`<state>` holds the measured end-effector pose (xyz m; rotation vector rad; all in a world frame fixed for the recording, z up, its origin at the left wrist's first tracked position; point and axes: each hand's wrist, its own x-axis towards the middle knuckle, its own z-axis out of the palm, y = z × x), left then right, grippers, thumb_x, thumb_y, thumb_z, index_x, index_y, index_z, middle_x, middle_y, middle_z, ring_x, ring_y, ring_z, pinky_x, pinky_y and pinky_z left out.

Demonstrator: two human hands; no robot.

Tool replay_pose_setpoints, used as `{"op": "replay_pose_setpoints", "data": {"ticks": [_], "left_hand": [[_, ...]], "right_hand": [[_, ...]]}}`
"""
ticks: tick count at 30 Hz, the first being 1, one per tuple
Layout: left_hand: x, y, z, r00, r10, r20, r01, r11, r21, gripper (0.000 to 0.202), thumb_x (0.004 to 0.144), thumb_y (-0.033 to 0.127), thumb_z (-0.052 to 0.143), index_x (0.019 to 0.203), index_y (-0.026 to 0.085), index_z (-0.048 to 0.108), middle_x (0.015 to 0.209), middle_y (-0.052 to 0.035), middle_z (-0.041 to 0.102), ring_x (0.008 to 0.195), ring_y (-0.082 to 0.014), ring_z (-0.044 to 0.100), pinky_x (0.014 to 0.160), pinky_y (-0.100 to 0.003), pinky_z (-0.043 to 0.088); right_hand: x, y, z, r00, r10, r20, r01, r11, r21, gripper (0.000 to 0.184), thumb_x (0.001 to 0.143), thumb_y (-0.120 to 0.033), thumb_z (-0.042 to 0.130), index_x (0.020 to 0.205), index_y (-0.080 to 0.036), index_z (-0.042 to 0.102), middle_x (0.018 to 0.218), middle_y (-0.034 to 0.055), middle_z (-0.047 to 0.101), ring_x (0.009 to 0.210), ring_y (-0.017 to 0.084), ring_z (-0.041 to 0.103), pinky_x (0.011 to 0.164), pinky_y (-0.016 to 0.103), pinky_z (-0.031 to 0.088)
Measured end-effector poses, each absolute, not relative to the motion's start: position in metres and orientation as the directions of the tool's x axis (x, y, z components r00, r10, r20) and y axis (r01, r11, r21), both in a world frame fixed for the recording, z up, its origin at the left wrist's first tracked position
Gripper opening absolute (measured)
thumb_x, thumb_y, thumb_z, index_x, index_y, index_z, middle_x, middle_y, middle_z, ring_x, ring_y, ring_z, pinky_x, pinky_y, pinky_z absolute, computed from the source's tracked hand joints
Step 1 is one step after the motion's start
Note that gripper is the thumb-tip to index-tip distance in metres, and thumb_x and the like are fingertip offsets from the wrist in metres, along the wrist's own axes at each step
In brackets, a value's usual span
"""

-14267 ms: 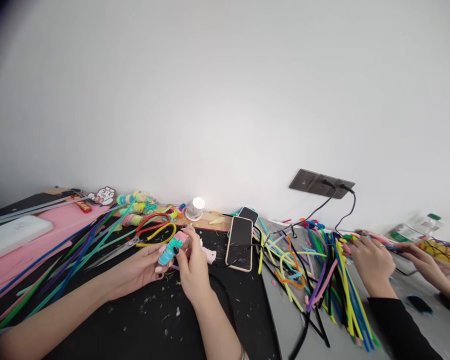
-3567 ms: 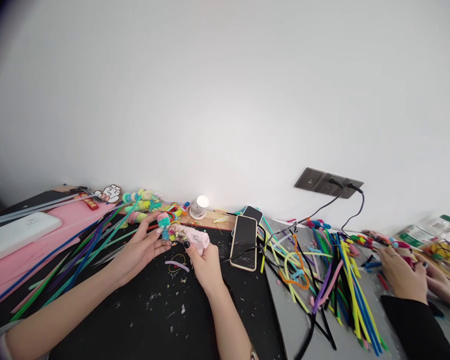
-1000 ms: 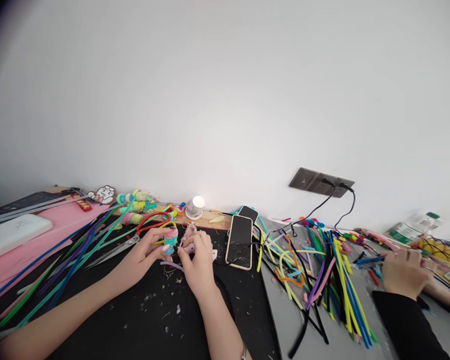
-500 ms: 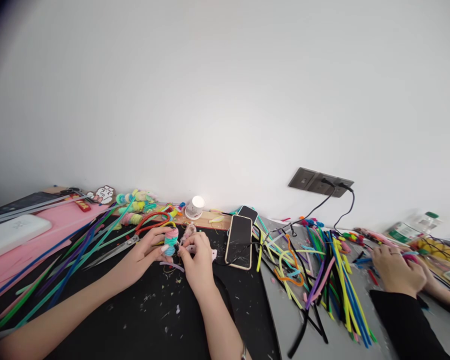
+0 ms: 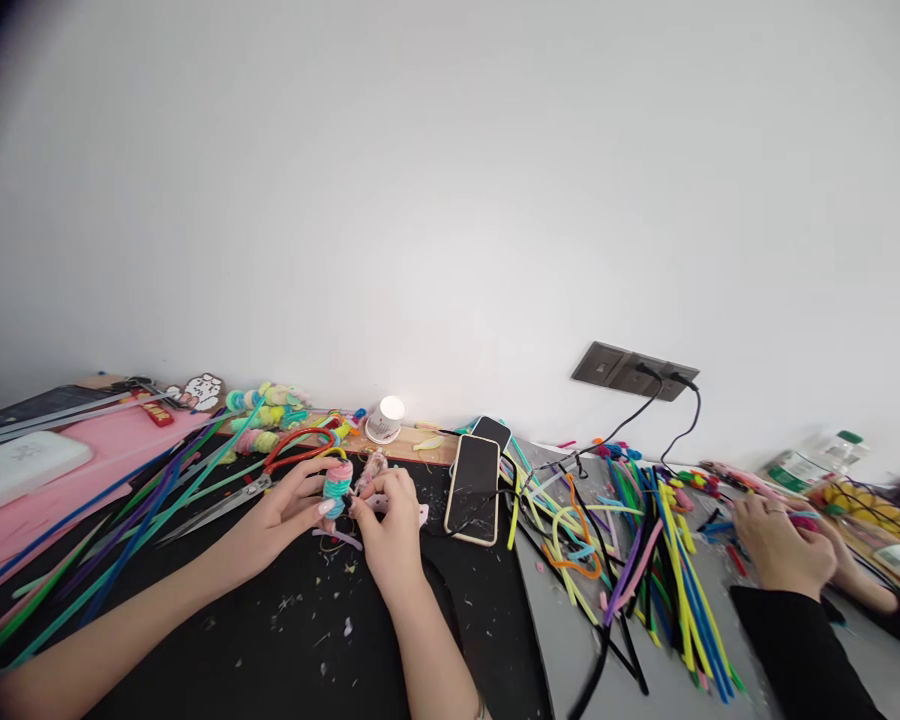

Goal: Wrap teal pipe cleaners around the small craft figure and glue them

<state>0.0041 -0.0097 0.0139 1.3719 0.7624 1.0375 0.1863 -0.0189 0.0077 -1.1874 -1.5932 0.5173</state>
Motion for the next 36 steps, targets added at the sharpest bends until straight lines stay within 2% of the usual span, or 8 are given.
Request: {"op": "replay_pose_setpoints", "data": {"ticks": [8,14,21,27,36], "left_hand": [[0.005,-0.008,0.013,0.370,0.916,0.153,-0.113,-0.120,0.986,0.036,0.093,0.040,0.064,0.124,0.026,0.054,0.113,-0.0078,0.072,0.069,-0.0171,0.064,0.074,-0.037,0.057],[0.004,-0.007,0.011,0.363,0.920,0.146,-0.125,-0.107,0.986,0.038,0.093,0.040,0.064,0.126,0.026,0.053,0.104,-0.0043,0.071,0.069,-0.0163,0.062,0.074,-0.035,0.055],[0.005,-0.005,0.008,0.325,0.933,0.154,-0.157,-0.107,0.982,0.044,0.091,0.045,0.065,0.128,0.025,0.051,0.108,-0.0057,0.069,0.069,-0.0163,0.062,0.071,-0.036,0.056],[0.004,-0.006,0.007,0.354,0.921,0.164,-0.153,-0.116,0.981,0.039,0.093,0.045,0.064,0.125,0.025,0.054,0.111,-0.0059,0.070,0.068,-0.0156,0.063,0.073,-0.036,0.056],[0.004,-0.006,0.008,0.376,0.913,0.158,-0.178,-0.097,0.979,0.037,0.094,0.042,0.064,0.125,0.026,0.052,0.110,-0.0057,0.069,0.070,-0.0157,0.063,0.074,-0.036,0.055]], "right_hand": [[0.186,-0.019,0.007,0.008,0.886,0.463,0.439,0.413,-0.798,0.014,0.084,-0.012,0.068,0.079,-0.023,0.061,0.095,0.0033,0.063,0.090,0.020,0.062,0.074,0.030,0.052],[0.184,-0.019,0.002,0.029,0.869,0.494,0.408,0.441,-0.800,0.013,0.084,-0.011,0.065,0.080,-0.023,0.061,0.094,0.0034,0.062,0.092,0.021,0.062,0.078,0.032,0.050],[0.185,-0.022,0.012,-0.016,0.869,0.494,0.393,0.459,-0.796,0.007,0.087,-0.017,0.062,0.084,-0.023,0.062,0.095,0.0040,0.062,0.090,0.021,0.061,0.078,0.032,0.051],[0.181,-0.022,0.007,0.008,0.867,0.498,0.387,0.457,-0.801,0.010,0.085,-0.014,0.064,0.083,-0.023,0.063,0.096,0.0035,0.061,0.092,0.021,0.061,0.081,0.033,0.052],[0.182,-0.020,0.005,0.012,0.877,0.481,0.377,0.441,-0.814,0.010,0.084,-0.013,0.063,0.082,-0.023,0.063,0.096,0.0033,0.061,0.088,0.020,0.060,0.077,0.031,0.051]]}}
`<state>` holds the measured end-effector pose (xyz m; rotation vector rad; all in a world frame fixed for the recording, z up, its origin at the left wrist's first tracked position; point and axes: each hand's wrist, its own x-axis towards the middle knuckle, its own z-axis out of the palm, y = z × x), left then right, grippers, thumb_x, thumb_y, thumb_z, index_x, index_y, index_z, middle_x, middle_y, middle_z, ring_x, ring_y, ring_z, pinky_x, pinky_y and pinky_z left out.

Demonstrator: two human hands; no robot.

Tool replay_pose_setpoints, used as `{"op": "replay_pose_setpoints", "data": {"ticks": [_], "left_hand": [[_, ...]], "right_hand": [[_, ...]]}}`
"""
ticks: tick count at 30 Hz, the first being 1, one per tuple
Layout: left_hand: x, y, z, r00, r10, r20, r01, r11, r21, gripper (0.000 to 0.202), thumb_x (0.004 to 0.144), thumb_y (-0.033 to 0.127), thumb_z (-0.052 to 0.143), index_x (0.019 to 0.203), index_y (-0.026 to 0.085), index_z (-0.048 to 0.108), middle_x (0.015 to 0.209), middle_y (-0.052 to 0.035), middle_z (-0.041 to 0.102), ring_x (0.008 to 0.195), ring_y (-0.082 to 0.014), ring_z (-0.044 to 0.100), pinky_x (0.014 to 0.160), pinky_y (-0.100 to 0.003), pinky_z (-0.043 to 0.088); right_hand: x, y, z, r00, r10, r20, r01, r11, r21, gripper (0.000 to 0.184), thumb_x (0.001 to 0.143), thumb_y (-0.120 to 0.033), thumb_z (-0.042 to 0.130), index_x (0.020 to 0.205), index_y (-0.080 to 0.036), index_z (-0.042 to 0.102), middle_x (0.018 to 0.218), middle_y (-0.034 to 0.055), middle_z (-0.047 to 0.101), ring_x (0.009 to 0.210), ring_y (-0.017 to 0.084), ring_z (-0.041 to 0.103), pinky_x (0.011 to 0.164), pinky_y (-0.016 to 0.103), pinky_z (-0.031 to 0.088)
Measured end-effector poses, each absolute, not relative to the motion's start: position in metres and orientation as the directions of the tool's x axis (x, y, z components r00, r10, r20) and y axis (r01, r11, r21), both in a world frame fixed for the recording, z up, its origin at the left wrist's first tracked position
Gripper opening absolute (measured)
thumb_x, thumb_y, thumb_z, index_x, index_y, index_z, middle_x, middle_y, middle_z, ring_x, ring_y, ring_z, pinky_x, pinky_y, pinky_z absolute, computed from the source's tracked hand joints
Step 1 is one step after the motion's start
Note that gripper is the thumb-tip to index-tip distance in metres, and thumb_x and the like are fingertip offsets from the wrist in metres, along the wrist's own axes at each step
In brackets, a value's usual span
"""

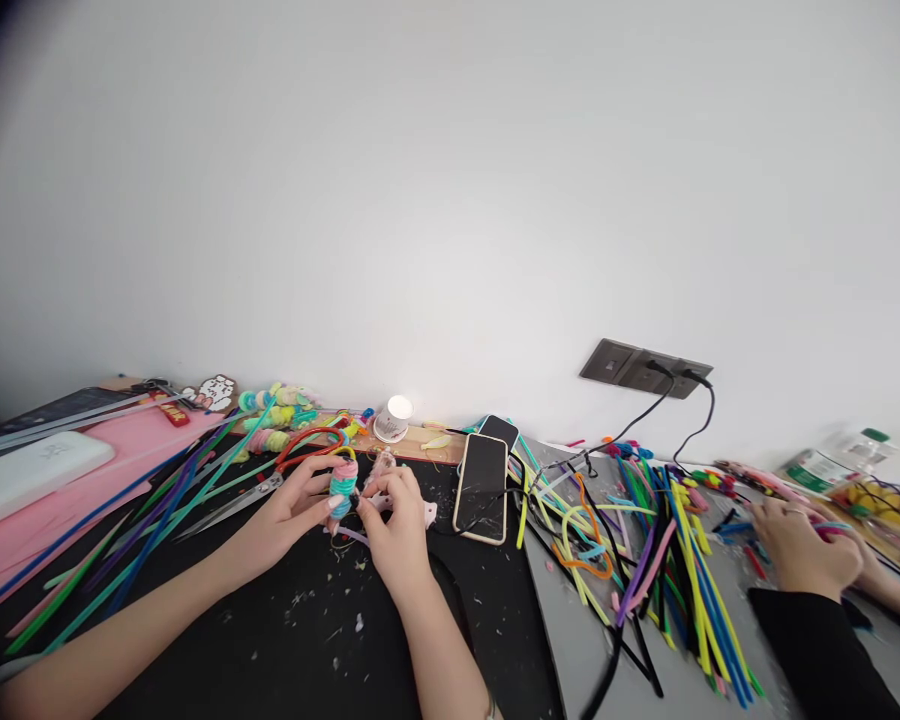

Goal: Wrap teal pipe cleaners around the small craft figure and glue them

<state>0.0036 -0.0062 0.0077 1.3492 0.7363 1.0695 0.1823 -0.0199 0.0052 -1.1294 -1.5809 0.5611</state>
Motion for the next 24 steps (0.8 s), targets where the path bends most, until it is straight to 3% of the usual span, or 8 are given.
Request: {"op": "replay_pose_setpoints", "data": {"ticks": [16,24], "left_hand": [[0.002,-0.002,0.001,0.429,0.892,0.141,-0.249,-0.033,0.968,0.046,0.092,0.044,0.069,0.131,0.026,0.051,0.102,-0.0034,0.068,0.070,-0.0152,0.061,0.071,-0.034,0.053],[0.001,-0.008,0.011,0.454,0.890,0.050,-0.312,0.106,0.944,0.052,0.090,0.039,0.072,0.135,0.027,0.051,0.106,-0.0044,0.069,0.072,-0.0146,0.059,0.072,-0.033,0.051]], "right_hand": [[0.183,-0.016,-0.001,0.025,0.892,0.450,0.265,0.429,-0.864,0.008,0.082,-0.016,0.069,0.082,-0.022,0.064,0.094,0.0013,0.059,0.084,0.018,0.056,0.072,0.028,0.043],[0.183,-0.016,0.001,0.025,0.896,0.443,0.241,0.425,-0.873,0.007,0.082,-0.016,0.068,0.082,-0.023,0.064,0.093,0.0012,0.060,0.084,0.019,0.056,0.072,0.028,0.044]]}}
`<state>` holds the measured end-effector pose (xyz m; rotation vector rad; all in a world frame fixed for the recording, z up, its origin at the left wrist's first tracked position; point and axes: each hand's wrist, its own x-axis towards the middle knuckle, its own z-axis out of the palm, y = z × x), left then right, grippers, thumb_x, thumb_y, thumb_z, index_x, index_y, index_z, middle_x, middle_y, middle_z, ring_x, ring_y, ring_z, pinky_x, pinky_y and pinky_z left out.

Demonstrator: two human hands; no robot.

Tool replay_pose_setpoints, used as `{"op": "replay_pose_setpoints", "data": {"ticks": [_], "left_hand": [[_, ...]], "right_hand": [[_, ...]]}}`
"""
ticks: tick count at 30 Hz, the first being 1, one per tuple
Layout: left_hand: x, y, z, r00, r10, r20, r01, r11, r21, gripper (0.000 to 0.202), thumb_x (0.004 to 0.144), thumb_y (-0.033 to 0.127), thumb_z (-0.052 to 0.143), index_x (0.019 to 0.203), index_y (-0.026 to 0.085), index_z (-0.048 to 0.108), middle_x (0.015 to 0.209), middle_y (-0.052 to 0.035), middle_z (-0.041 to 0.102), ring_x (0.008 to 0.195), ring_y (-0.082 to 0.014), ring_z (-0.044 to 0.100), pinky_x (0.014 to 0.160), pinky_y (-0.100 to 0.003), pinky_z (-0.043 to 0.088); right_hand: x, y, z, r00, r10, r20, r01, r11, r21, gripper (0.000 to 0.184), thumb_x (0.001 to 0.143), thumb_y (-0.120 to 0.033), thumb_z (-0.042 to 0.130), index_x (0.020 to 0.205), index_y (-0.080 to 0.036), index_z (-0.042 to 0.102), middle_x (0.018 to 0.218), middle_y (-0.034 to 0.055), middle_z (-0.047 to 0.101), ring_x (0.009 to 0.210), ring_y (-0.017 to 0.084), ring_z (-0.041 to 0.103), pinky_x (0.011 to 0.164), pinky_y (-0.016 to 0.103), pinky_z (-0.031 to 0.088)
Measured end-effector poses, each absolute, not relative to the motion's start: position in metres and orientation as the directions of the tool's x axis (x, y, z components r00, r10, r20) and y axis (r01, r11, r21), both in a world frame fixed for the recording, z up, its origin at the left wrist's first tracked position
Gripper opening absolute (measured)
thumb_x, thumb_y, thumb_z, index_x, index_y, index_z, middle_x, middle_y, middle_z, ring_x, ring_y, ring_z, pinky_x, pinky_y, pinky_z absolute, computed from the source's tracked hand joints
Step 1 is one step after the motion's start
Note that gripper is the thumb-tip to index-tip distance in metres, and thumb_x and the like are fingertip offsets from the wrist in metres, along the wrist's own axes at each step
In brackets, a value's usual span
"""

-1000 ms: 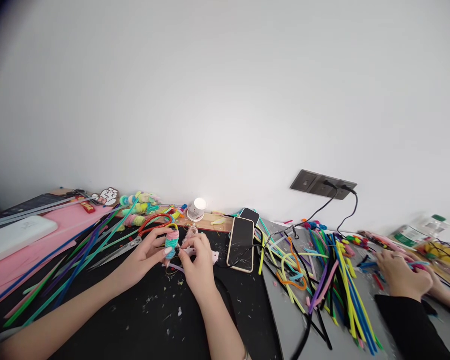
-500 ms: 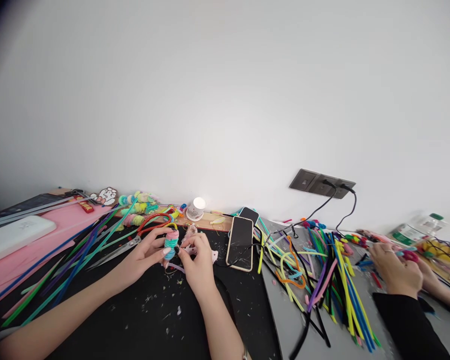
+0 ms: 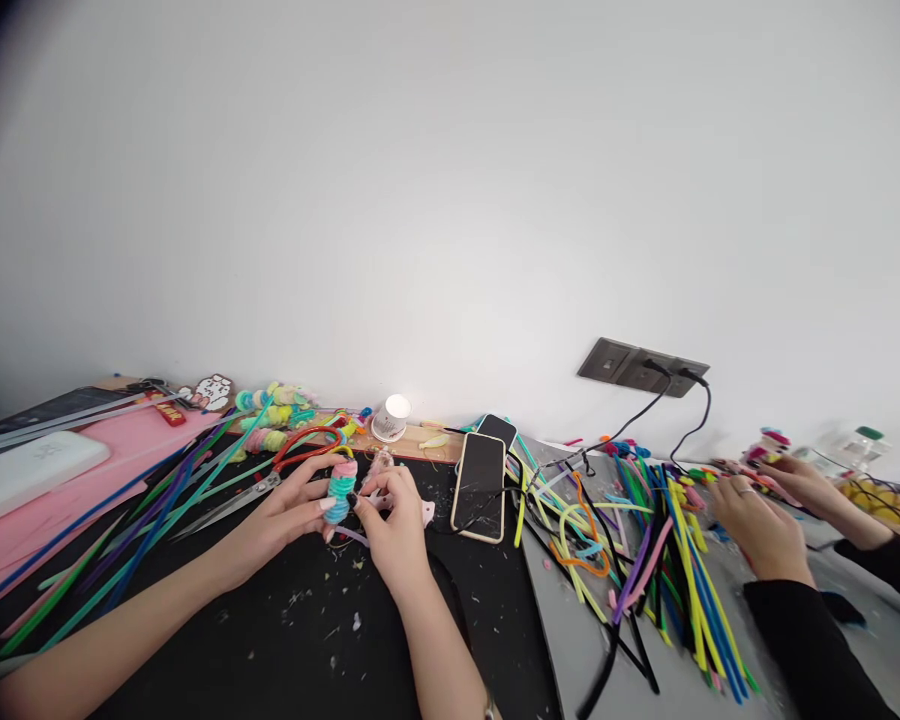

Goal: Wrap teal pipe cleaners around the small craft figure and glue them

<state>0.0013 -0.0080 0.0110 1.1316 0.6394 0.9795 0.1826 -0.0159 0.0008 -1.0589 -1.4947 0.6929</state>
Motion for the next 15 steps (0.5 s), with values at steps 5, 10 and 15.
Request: {"op": "replay_pose_setpoints", "data": {"ticks": [5,10,15], "left_hand": [[0.003,-0.011,0.016,0.448,0.894,0.015,-0.309,0.139,0.941,0.054,0.087,0.038,0.074,0.135,0.028,0.052,0.107,-0.0048,0.069,0.072,-0.0142,0.058,0.071,-0.032,0.050],[0.004,-0.010,0.016,0.444,0.896,0.015,-0.307,0.136,0.942,0.057,0.086,0.039,0.075,0.136,0.027,0.051,0.104,-0.0051,0.068,0.073,-0.0152,0.056,0.066,-0.029,0.047],[0.004,-0.008,0.013,0.451,0.892,0.017,-0.305,0.136,0.942,0.061,0.085,0.040,0.077,0.137,0.026,0.049,0.103,-0.0046,0.068,0.073,-0.0147,0.054,0.063,-0.027,0.045]], "right_hand": [[0.182,-0.018,0.005,0.014,0.904,0.428,0.234,0.413,-0.880,0.005,0.081,-0.019,0.067,0.082,-0.023,0.063,0.093,0.0014,0.059,0.084,0.019,0.055,0.073,0.029,0.043],[0.182,-0.020,0.011,-0.019,0.919,0.394,0.246,0.386,-0.889,0.004,0.081,-0.024,0.066,0.082,-0.023,0.063,0.092,0.0022,0.059,0.084,0.019,0.055,0.072,0.029,0.043],[0.181,-0.021,0.013,-0.017,0.918,0.396,0.247,0.388,-0.888,0.006,0.083,-0.027,0.067,0.082,-0.022,0.063,0.092,0.0026,0.059,0.086,0.020,0.056,0.073,0.030,0.043]]}}
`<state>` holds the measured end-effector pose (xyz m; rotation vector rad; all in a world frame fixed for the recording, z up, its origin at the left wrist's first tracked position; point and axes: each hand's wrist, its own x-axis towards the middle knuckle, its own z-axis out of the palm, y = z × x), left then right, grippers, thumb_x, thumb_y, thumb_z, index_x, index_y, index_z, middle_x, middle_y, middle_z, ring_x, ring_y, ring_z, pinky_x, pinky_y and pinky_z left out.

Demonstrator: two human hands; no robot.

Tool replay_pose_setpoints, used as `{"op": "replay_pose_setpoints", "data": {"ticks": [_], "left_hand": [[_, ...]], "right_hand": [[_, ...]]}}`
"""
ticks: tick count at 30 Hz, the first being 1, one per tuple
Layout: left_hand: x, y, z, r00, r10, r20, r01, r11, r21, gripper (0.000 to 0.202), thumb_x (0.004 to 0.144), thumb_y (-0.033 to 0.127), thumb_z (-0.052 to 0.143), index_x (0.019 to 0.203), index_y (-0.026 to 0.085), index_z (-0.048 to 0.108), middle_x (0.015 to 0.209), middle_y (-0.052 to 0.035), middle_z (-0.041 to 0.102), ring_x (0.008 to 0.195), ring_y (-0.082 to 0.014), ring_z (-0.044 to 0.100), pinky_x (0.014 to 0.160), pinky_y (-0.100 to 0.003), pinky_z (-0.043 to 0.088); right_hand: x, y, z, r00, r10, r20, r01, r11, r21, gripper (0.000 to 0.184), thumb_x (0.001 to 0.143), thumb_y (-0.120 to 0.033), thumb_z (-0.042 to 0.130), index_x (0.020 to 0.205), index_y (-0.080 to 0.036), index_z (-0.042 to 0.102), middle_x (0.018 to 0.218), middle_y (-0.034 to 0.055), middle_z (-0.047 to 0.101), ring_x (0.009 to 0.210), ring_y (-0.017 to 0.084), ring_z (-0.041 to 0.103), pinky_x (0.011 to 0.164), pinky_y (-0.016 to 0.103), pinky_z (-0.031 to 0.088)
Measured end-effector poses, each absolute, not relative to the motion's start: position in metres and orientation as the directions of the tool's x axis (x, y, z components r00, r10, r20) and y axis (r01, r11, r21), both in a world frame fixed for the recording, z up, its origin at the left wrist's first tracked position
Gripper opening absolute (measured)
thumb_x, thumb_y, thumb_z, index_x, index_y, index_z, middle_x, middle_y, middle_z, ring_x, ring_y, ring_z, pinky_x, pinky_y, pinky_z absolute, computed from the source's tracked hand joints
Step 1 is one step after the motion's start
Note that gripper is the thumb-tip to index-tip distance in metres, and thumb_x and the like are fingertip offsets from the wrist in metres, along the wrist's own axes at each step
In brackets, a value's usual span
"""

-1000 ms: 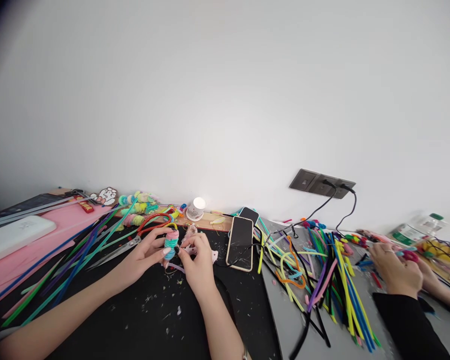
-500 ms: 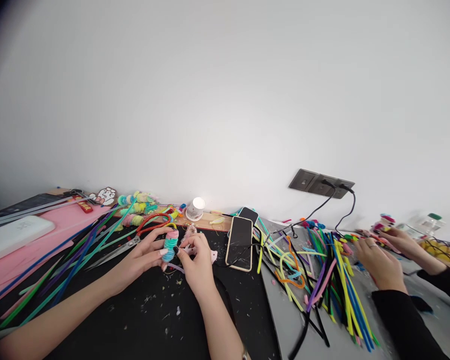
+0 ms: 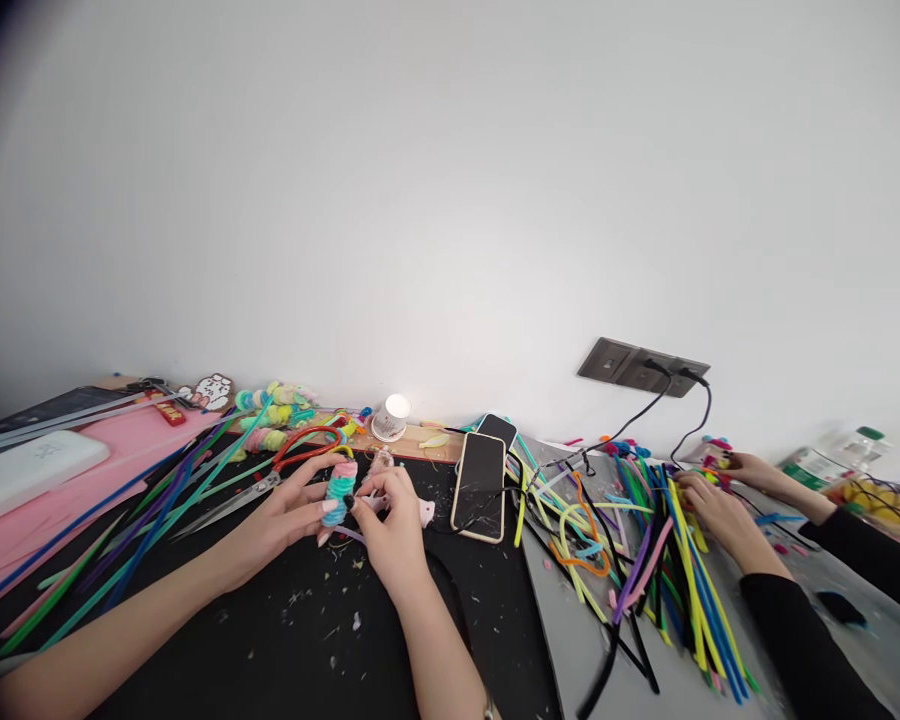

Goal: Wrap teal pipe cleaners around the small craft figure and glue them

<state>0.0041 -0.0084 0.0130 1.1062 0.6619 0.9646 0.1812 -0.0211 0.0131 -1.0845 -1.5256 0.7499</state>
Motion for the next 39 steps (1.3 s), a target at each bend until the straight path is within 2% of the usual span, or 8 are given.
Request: {"op": "replay_pose_setpoints", "data": {"ticks": [16,20,25,29,31,35,39], "left_hand": [[0.005,-0.009,0.016,0.440,0.898,0.021,-0.228,0.090,0.969,0.064,0.086,0.045,0.075,0.136,0.022,0.043,0.090,-0.0008,0.067,0.061,-0.0111,0.049,0.059,-0.027,0.041],[0.005,-0.009,0.017,0.419,0.908,0.010,-0.287,0.123,0.950,0.062,0.086,0.044,0.076,0.136,0.025,0.045,0.089,0.0006,0.066,0.060,-0.0102,0.049,0.057,-0.025,0.039],[0.005,-0.009,0.018,0.366,0.930,-0.013,-0.382,0.163,0.910,0.063,0.086,0.043,0.076,0.138,0.028,0.044,0.076,0.0051,0.061,0.056,-0.0098,0.047,0.055,-0.023,0.038],[0.005,-0.009,0.018,0.364,0.931,-0.028,-0.414,0.188,0.891,0.062,0.087,0.041,0.076,0.138,0.029,0.044,0.077,0.0053,0.061,0.056,-0.0087,0.044,0.055,-0.022,0.037],[0.004,-0.009,0.018,0.370,0.928,-0.046,-0.418,0.210,0.884,0.064,0.087,0.040,0.076,0.140,0.030,0.043,0.079,0.0048,0.062,0.056,-0.0086,0.045,0.056,-0.022,0.038],[0.003,-0.012,0.022,0.391,0.917,-0.082,-0.402,0.250,0.881,0.064,0.088,0.039,0.074,0.142,0.031,0.042,0.083,0.0033,0.063,0.059,-0.0096,0.049,0.057,-0.022,0.039],[0.004,-0.015,0.027,0.417,0.901,-0.121,-0.354,0.283,0.891,0.062,0.084,0.039,0.077,0.138,0.030,0.047,0.087,0.0015,0.065,0.081,-0.0170,0.064,0.067,-0.025,0.046]], "right_hand": [[0.180,-0.023,0.013,-0.032,0.911,0.411,0.286,0.403,-0.870,0.006,0.085,-0.027,0.067,0.082,-0.022,0.064,0.092,0.0027,0.059,0.086,0.021,0.058,0.076,0.032,0.046],[0.181,-0.024,0.017,-0.035,0.897,0.440,0.292,0.430,-0.854,0.010,0.088,-0.030,0.065,0.083,-0.022,0.064,0.093,0.0033,0.060,0.086,0.020,0.059,0.074,0.031,0.046],[0.183,-0.026,0.018,0.006,0.882,0.472,0.305,0.448,-0.840,0.015,0.093,-0.034,0.057,0.086,-0.022,0.062,0.090,0.0033,0.061,0.080,0.019,0.058,0.069,0.030,0.046],[0.183,-0.026,0.014,0.017,0.881,0.472,0.326,0.442,-0.836,0.013,0.091,-0.033,0.060,0.099,-0.022,0.062,0.097,0.0043,0.063,0.085,0.020,0.060,0.074,0.032,0.049],[0.183,-0.027,0.012,0.004,0.879,0.477,0.321,0.451,-0.833,0.023,0.089,-0.030,0.063,0.111,-0.023,0.062,0.106,0.0061,0.064,0.093,0.022,0.062,0.080,0.034,0.051],[0.181,-0.029,0.014,-0.075,0.870,0.488,0.337,0.483,-0.808,0.055,0.079,-0.022,0.071,0.132,-0.024,0.056,0.125,0.0091,0.063,0.112,0.026,0.061,0.096,0.041,0.053],[0.179,-0.031,0.014,-0.160,0.863,0.478,0.380,0.501,-0.778,0.077,0.072,-0.019,0.079,0.143,-0.025,0.050,0.142,0.0125,0.056,0.131,0.031,0.054,0.112,0.048,0.045]]}}
